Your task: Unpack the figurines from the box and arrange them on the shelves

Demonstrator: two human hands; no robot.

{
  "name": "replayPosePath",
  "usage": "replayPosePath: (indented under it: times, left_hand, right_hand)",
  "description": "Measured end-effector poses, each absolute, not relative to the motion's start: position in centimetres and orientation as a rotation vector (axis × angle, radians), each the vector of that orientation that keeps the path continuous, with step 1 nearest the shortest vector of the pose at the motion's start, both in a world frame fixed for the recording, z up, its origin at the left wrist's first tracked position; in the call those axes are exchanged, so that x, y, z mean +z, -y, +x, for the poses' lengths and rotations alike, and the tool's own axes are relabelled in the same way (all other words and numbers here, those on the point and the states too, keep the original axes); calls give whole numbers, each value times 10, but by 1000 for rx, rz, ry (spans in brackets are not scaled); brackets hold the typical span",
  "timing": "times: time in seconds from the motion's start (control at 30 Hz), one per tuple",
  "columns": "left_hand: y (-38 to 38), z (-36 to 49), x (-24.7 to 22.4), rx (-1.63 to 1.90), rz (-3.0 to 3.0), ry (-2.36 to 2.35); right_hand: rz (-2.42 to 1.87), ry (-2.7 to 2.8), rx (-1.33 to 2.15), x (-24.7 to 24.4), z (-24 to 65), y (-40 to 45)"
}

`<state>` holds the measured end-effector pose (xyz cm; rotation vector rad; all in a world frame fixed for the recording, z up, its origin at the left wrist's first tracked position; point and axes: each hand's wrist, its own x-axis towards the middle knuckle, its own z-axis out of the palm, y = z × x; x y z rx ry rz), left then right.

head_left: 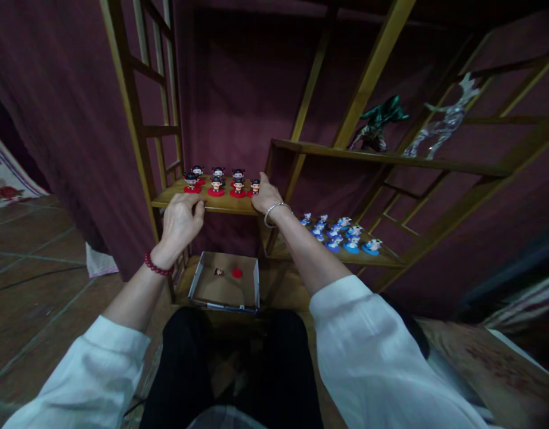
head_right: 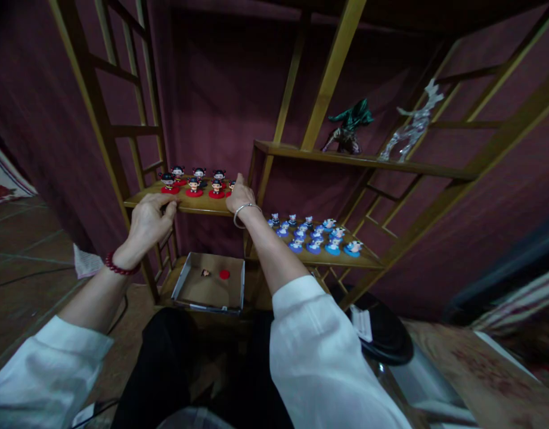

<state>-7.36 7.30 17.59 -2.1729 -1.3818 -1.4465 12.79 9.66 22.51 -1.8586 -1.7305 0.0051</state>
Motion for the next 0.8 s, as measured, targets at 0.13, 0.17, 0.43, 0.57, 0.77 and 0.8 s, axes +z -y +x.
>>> replayPosePath:
  times: [0.13, 0.17, 0.43, 0.57, 0.77, 0.8]
  left_hand:
    - [-72, -72, 173, -1434, -2182, 1362]
    - [-72, -71, 173, -1436, -2184, 1368]
    - [-76, -79, 186, -1606, -2038, 1518]
    - [-90, -85, 196, -1592, -1982, 1581]
    - [-106, -87, 206, -1448, -2052, 1728]
    - [-108, -87, 208, -1404, -2067, 1771]
  right_hand:
    - [-1825, 1716, -7, 223, 128, -96]
    - [-1827, 1716, -5, 223, 128, -95]
    - [-1722, 1728, -54, 218, 131, -94]
    - [-1609, 1748, -165, 216, 131, -91]
    - [-1422, 1739, -336, 209, 134, -96]
    - [-1384, 1739, -356, 208, 136, -99]
